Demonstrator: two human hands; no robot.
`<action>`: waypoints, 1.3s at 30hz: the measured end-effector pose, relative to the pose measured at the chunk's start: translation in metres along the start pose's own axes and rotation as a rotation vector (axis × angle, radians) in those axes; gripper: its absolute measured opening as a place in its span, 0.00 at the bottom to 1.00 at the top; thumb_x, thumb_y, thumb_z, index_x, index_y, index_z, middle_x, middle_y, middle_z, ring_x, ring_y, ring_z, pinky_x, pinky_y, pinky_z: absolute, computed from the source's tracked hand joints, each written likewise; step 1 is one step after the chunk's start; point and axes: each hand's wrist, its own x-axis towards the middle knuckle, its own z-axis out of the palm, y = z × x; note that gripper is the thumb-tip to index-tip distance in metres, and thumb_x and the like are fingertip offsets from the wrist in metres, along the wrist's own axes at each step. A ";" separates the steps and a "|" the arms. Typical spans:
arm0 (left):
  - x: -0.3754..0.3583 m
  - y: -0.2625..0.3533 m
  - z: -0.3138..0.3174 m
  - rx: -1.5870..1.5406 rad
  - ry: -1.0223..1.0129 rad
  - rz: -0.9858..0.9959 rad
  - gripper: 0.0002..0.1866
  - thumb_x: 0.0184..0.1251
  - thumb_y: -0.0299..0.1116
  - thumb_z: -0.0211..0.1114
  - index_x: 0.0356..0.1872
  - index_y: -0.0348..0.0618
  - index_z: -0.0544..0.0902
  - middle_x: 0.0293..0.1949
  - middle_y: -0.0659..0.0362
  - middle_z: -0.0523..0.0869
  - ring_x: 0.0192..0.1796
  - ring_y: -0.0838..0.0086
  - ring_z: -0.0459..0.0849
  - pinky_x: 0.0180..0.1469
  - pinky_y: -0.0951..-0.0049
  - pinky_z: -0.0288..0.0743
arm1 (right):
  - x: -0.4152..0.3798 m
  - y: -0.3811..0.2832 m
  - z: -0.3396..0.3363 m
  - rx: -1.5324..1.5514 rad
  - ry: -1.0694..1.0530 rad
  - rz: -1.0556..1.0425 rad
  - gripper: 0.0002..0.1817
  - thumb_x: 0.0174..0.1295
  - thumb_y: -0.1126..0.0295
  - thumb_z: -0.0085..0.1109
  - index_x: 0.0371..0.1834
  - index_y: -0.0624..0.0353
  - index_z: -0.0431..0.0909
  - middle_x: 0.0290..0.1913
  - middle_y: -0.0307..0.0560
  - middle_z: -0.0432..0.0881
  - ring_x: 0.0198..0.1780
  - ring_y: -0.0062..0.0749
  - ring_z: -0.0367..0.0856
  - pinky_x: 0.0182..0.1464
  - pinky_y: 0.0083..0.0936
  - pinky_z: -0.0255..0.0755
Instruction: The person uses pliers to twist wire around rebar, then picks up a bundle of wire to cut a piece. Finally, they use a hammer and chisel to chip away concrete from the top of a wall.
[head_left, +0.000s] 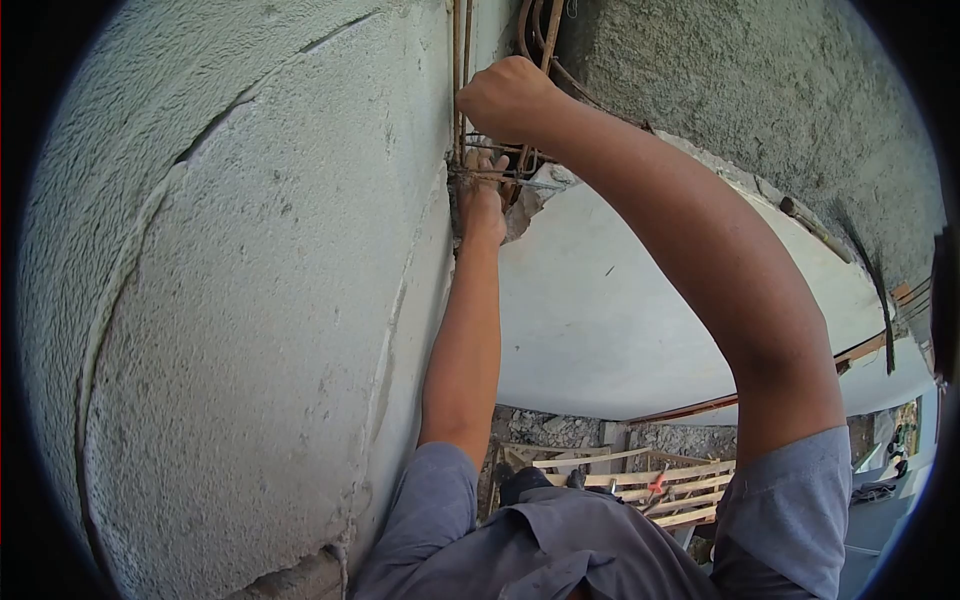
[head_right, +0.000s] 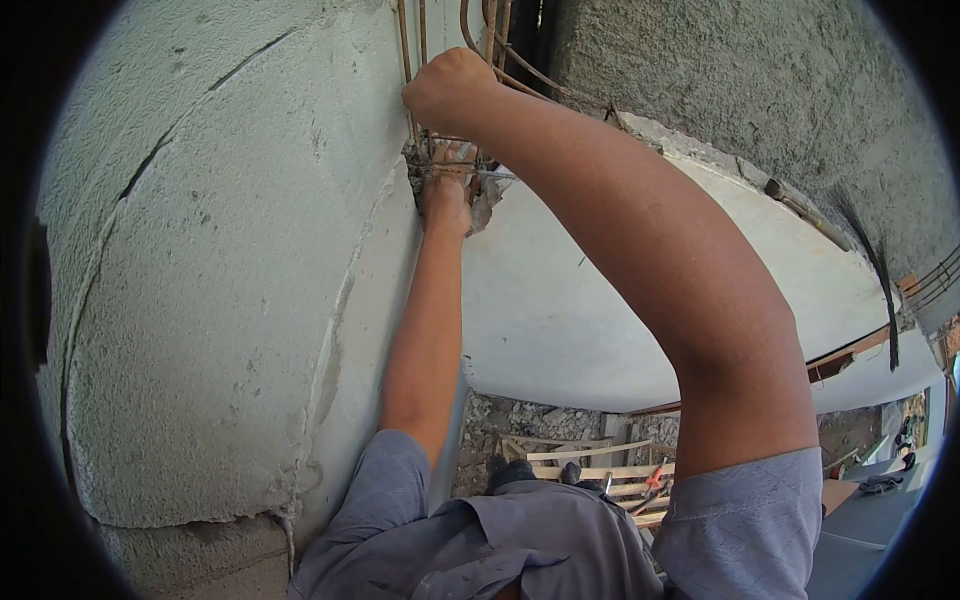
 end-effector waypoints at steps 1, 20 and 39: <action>0.002 -0.001 -0.002 0.010 -0.019 0.009 0.26 0.79 0.43 0.53 0.72 0.48 0.63 0.67 0.61 0.75 0.63 0.73 0.79 0.46 0.75 0.76 | 0.000 0.001 0.003 0.009 0.027 -0.006 0.09 0.61 0.69 0.57 0.37 0.52 0.88 0.38 0.45 0.89 0.43 0.40 0.88 0.44 0.36 0.80; 0.006 0.009 0.007 -0.014 0.125 -0.165 0.22 0.76 0.53 0.53 0.60 0.50 0.74 0.54 0.65 0.82 0.54 0.72 0.84 0.43 0.72 0.78 | 0.014 0.007 0.012 -0.008 0.108 0.011 0.08 0.58 0.70 0.56 0.31 0.52 0.87 0.34 0.45 0.87 0.39 0.40 0.88 0.39 0.36 0.80; 0.010 0.002 0.015 0.061 0.348 -0.180 0.15 0.78 0.46 0.54 0.44 0.48 0.83 0.30 0.67 0.79 0.26 0.82 0.73 0.26 0.80 0.65 | -0.007 -0.007 0.018 0.184 0.099 0.119 0.09 0.57 0.70 0.57 0.29 0.54 0.88 0.34 0.48 0.88 0.40 0.42 0.89 0.37 0.37 0.82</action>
